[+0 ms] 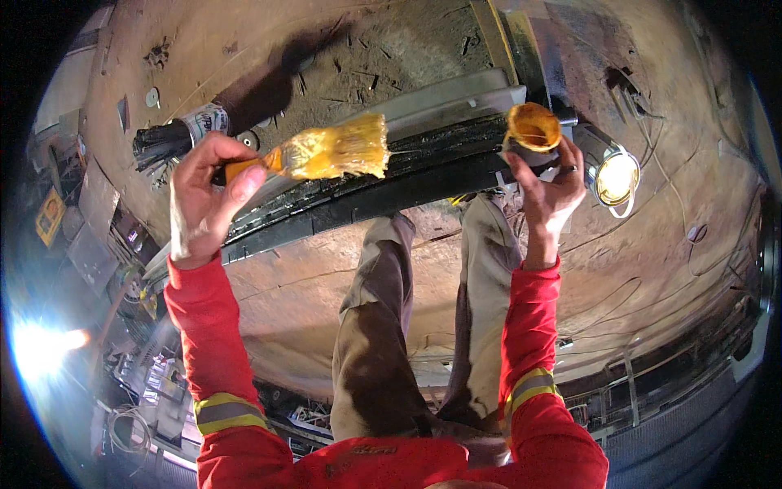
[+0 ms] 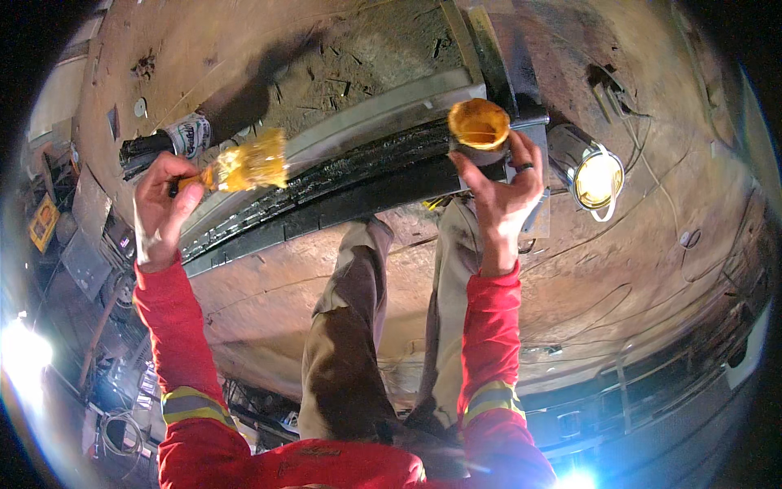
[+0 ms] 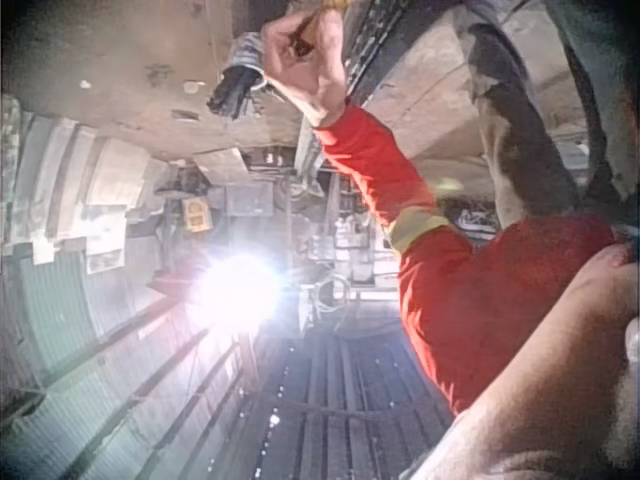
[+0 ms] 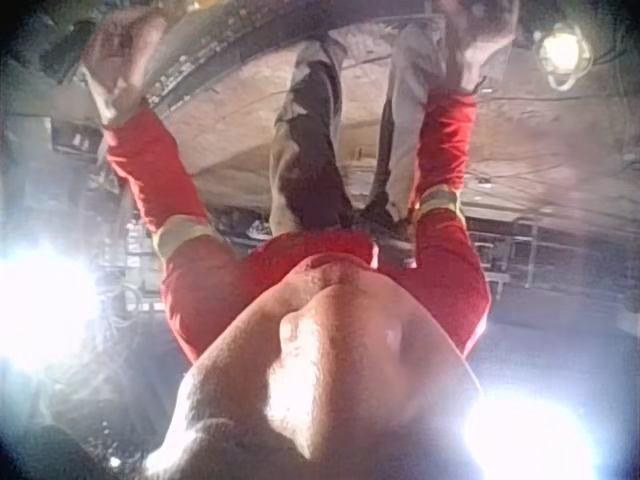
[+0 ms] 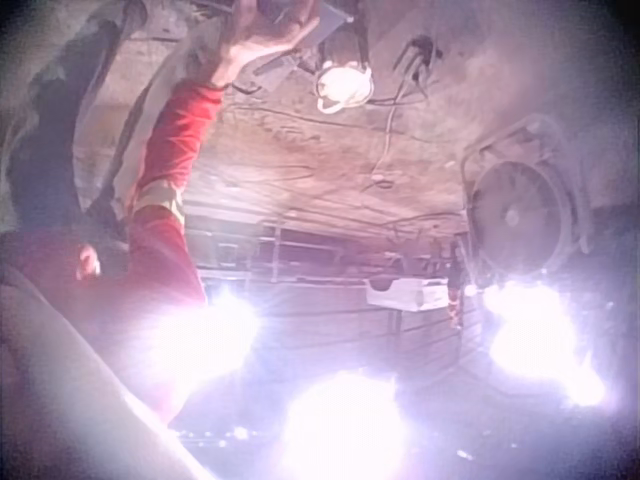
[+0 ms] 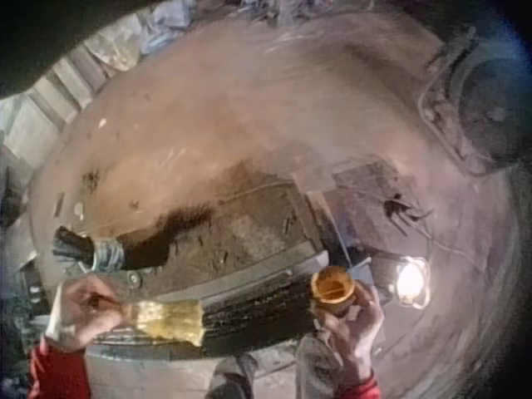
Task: The person applies a yellow substance to a long, curved metal beam using a paintbrush. They repeatedly dip the brush into a small container held in the other hand and spread the substance along the beam's surface.
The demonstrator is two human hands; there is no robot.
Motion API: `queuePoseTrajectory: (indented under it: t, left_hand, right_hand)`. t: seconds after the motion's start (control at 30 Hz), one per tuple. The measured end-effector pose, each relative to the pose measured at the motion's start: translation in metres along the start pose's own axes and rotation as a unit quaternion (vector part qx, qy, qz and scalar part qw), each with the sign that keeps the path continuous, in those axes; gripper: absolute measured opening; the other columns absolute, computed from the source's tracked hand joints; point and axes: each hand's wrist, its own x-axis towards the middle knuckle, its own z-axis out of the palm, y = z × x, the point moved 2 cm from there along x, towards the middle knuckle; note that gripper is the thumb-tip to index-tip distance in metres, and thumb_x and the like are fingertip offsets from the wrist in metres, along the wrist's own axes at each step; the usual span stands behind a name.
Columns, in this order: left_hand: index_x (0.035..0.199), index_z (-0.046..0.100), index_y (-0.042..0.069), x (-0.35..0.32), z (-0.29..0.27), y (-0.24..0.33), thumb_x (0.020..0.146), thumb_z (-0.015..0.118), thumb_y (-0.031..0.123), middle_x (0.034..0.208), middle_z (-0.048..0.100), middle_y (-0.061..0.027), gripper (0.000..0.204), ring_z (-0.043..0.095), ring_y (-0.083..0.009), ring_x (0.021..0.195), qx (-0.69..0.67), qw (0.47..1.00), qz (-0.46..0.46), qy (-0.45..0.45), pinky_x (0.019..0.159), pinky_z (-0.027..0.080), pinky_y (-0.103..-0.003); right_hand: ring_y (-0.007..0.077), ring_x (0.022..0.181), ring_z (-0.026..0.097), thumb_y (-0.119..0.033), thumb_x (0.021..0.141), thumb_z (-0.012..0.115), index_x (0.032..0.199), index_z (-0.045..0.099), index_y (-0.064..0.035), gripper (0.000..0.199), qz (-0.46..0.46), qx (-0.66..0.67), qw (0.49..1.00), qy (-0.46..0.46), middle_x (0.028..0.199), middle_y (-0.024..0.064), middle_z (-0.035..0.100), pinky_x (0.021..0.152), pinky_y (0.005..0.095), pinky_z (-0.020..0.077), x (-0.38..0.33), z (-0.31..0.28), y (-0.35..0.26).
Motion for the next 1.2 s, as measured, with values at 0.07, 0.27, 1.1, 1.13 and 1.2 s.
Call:
queuePoseTrajectory:
  t: [0.07,0.27,1.1,1.13,1.2]
  left_hand:
    - [0.087,0.062,0.003,0.006,0.004,0.002,0.084,0.078,0.025,0.077,0.062,-0.0032,0.028,0.057,-0.0135,0.071,0.078,0.996,-0.037,-0.022,0.067,0.044,-0.028]
    - [0.081,0.063,0.007,0.065,0.07,0.003,0.082,0.077,0.029,0.074,0.065,-0.014,0.026,0.063,-0.0359,0.072,0.369,0.919,0.036,-0.135,0.065,0.048,-0.042]
    - [0.078,0.071,0.008,0.13,0.174,-0.016,0.075,0.079,0.03,0.069,0.066,-0.013,0.024,0.07,-0.0316,0.07,0.411,0.88,0.065,-0.228,0.063,0.054,-0.044]
    - [0.079,0.069,0.008,0.132,0.183,-0.01,0.076,0.079,0.03,0.069,0.066,-0.0133,0.024,0.069,-0.033,0.071,0.424,0.871,0.084,-0.235,0.064,0.053,-0.045]
    - [0.081,0.066,0.008,0.14,0.204,0.002,0.076,0.08,0.029,0.069,0.066,-0.0137,0.025,0.068,-0.035,0.071,0.386,0.888,0.125,-0.216,0.064,0.052,-0.046]
  right_hand:
    - [0.0194,0.1,0.063,-0.024,0.062,0.094,0.113,0.069,0.0016,0.062,0.041,0.018,0.999,0.018,0.113,0.0072,0.065,0.091,0.032,0.0483,0.005,-0.008,0.001]
    - [0.016,0.101,0.061,-0.017,0.062,0.094,0.113,0.069,0.0017,0.06,0.051,0.037,0.997,0.037,0.111,0.0047,0.065,0.092,0.03,0.0469,0.014,-0.025,0.022]
    - [0.0209,0.105,0.062,-0.004,0.064,0.092,0.118,0.064,0.007,0.062,0.04,0.131,0.99,0.024,0.116,0.0099,0.061,0.095,0.0342,0.0494,0.049,-0.041,0.037]
    - [0.0208,0.105,0.062,-0.004,0.063,0.092,0.118,0.064,0.007,0.062,0.044,0.13,0.99,0.012,0.117,0.0098,0.061,0.095,0.0341,0.0491,0.049,-0.038,0.036]
    - [0.0205,0.105,0.062,-0.004,0.063,0.092,0.118,0.064,0.007,0.062,0.042,0.115,0.992,-0.005,0.117,0.0095,0.061,0.095,0.0339,0.0485,0.05,-0.039,0.036]
